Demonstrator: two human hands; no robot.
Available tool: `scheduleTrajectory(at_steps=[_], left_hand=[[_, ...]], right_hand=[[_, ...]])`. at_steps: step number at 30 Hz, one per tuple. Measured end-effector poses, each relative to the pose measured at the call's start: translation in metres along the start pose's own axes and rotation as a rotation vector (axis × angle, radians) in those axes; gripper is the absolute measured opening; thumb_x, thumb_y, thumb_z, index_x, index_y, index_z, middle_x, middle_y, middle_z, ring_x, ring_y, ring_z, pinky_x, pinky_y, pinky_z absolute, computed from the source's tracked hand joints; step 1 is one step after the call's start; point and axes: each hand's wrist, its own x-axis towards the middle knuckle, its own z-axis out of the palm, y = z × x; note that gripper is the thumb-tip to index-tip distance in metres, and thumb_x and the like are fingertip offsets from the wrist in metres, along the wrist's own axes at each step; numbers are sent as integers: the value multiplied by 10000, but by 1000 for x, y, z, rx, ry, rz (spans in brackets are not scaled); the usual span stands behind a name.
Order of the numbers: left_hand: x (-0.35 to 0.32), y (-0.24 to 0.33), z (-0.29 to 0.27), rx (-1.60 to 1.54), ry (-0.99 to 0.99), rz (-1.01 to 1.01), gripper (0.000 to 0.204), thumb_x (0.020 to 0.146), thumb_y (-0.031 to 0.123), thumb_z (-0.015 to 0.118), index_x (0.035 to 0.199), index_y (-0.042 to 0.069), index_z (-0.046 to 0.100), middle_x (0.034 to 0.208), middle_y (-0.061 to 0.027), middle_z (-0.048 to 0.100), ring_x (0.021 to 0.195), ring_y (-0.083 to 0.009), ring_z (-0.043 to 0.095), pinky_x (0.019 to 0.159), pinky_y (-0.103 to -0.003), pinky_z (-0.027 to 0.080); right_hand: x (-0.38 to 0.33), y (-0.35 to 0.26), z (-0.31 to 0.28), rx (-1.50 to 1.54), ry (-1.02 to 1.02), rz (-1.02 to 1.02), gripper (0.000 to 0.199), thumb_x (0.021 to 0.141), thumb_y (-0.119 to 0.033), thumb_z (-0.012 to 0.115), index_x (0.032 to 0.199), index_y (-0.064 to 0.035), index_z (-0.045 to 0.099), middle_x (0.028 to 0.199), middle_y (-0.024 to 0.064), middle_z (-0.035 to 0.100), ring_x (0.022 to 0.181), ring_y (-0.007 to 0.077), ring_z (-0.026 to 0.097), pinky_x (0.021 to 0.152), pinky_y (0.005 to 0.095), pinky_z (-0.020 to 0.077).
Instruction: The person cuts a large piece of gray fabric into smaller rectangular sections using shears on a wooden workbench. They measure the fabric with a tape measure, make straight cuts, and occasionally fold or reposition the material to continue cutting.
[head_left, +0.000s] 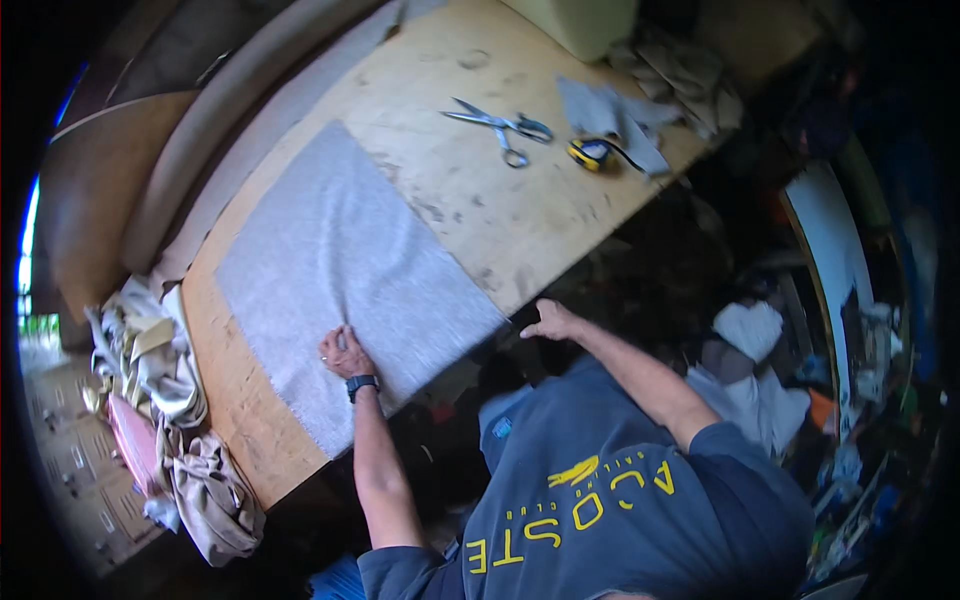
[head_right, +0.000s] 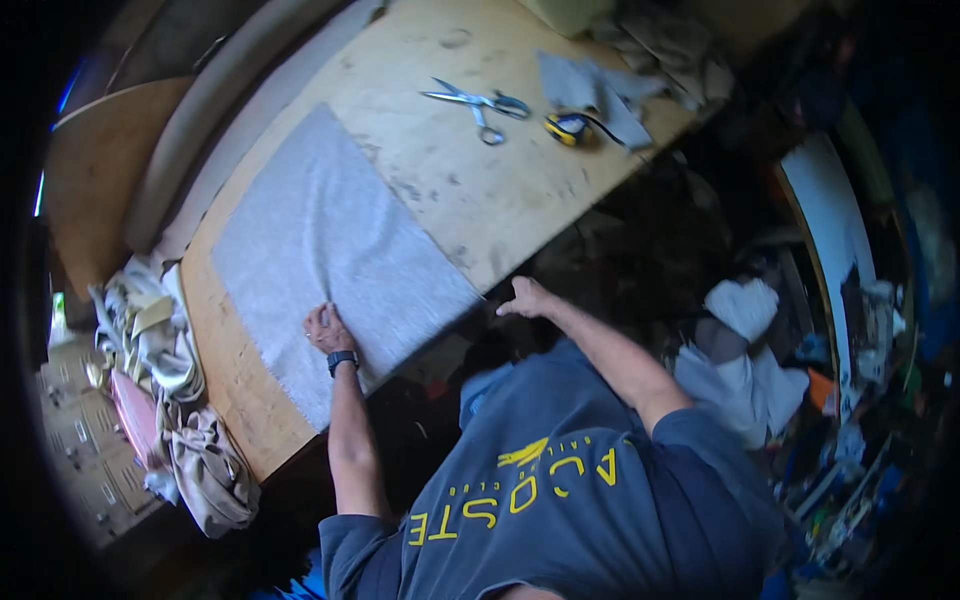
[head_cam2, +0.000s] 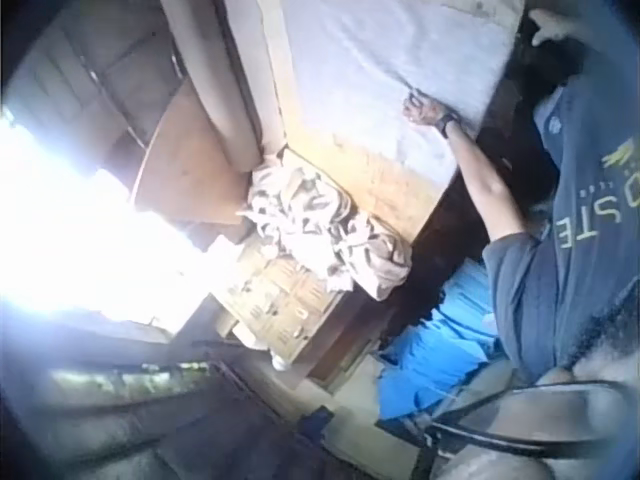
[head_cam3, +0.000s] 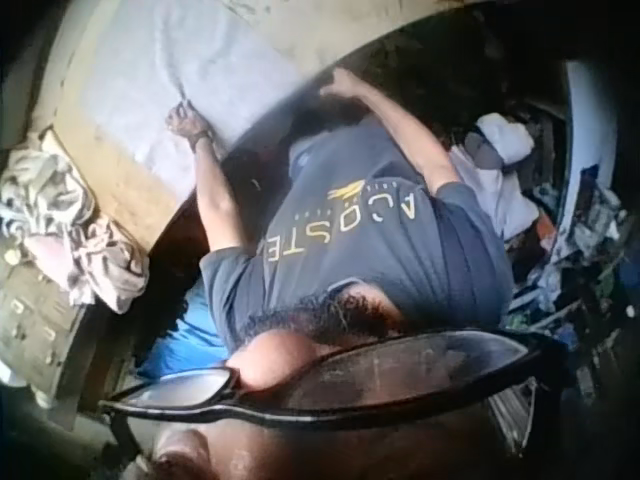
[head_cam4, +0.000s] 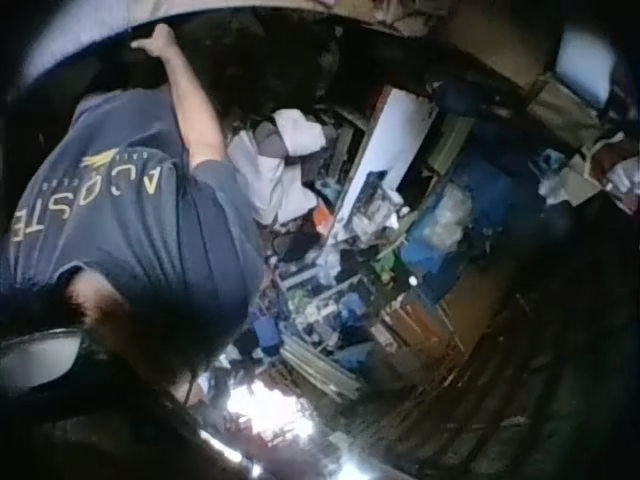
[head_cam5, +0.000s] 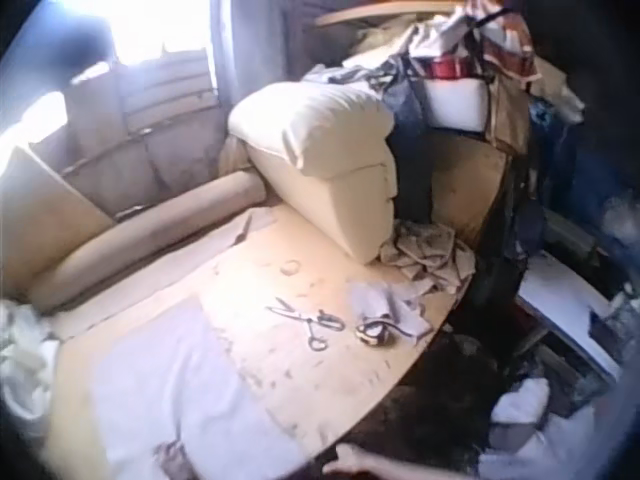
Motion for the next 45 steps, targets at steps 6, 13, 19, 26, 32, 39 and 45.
scheduleTrajectory(at_steps=[6, 13, 19, 26, 32, 39, 45], left_hand=[[-58, -38, -88, 422, -1, -183, 659, 887, 323, 766, 1438, 43, 538, 1542, -230, 440, 1440, -401, 380, 1201, -511, 285], [-97, -114, -115, 255, -74, -213, 214, 994, 195, 617, 1044, -12, 614, 968, -218, 650, 942, -409, 635, 831, -486, 493], [55, -11, -239, -705, -842, -631, 135, 1037, 231, 615, 982, 107, 604, 771, 40, 529, 619, -51, 426, 554, -220, 363], [576, 127, -308, -285, 541, 288, 436, 1061, 361, 522, 970, -50, 638, 897, -186, 679, 796, -266, 655, 668, -424, 511], [491, 184, -223, 356, 544, 1058, 277, 949, 63, 634, 1220, 14, 671, 1252, -161, 684, 1126, -332, 650, 954, -418, 526], [103, -108, -125, -28, 13, -248, 684, 985, 315, 656, 1493, -80, 424, 1599, -309, 332, 1504, -457, 271, 1239, -502, 225], [-52, -82, -124, 311, -230, -473, 517, 936, 321, 709, 1299, -19, 568, 1324, -245, 577, 1235, -401, 528, 1066, -491, 401]], right_hand=[[7, 25, 50, 402, -106, 10, 355, 997, -246, 663, 1187, 52, 698, 1021, 128, 730, 767, 175, 683, 679, 330, 602], [-59, -43, 41, 183, -118, -124, 321, 1062, -245, 498, 909, 16, 603, 802, 64, 674, 716, 136, 665, 666, 312, 547], [-145, -253, -109, 103, -656, -231, 306, 1073, -262, 561, 900, -13, 603, 780, 12, 622, 698, 78, 616, 670, 281, 529], [-46, -547, -326, -712, 634, -782, 240, 1035, -207, 574, 958, 2, 662, 764, 85, 647, 728, 190, 649, 702, 365, 527], [-27, -579, -310, -573, 1096, -1053, 268, 1011, -226, 579, 911, 5, 671, 757, 153, 654, 668, 250, 664, 651, 407, 519], [40, -188, -82, -192, 677, -270, 661, 929, -406, 692, 1435, -21, 511, 1362, 245, 594, 1267, 419, 570, 1072, 459, 464], [-5, -117, 30, -288, 737, -107, 385, 908, -317, 735, 1114, -22, 597, 960, 216, 656, 917, 365, 651, 813, 520, 498]])
